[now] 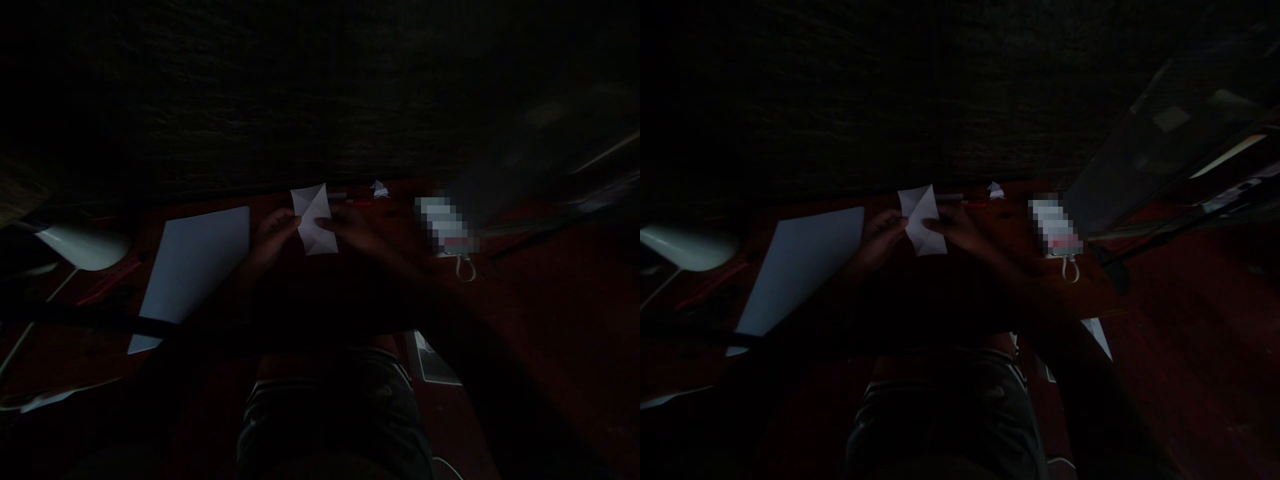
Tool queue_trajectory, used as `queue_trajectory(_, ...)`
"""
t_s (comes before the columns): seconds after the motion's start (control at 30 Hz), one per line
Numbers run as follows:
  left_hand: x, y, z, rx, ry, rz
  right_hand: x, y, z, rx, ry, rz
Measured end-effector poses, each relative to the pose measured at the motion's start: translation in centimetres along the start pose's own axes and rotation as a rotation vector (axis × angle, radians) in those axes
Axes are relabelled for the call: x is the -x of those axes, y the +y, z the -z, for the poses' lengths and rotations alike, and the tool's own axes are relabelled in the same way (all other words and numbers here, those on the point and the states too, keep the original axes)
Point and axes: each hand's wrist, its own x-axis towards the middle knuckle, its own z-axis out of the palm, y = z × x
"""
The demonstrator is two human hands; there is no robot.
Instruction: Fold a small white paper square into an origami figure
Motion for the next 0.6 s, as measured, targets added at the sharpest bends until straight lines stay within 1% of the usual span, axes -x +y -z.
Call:
queue_trajectory(0.1, 0.16, 0.29, 0.02, 0.006, -0.022, 0.019, -0.06, 0.16, 0.16, -0.004, 0.005, 0.006)
queue_trajectory(0.27, 0.62, 0.9, -0.45, -0.025, -0.103, -0.001, -0.29, 0.59, 0.15, -0.039, 0.005, 0.034)
queue_trajectory(0.43, 0.27, 0.77, -0.34, 0.011, -0.025, -0.006, -0.22, 0.53, 0.26, -0.053, 0.005, -0.045)
queue_trajectory(0.6, 0.17, 0.73, 0.07, 0.049, -0.051, 0.037, -0.07, 0.3, 0.31, -0.037, 0.041, -0.058)
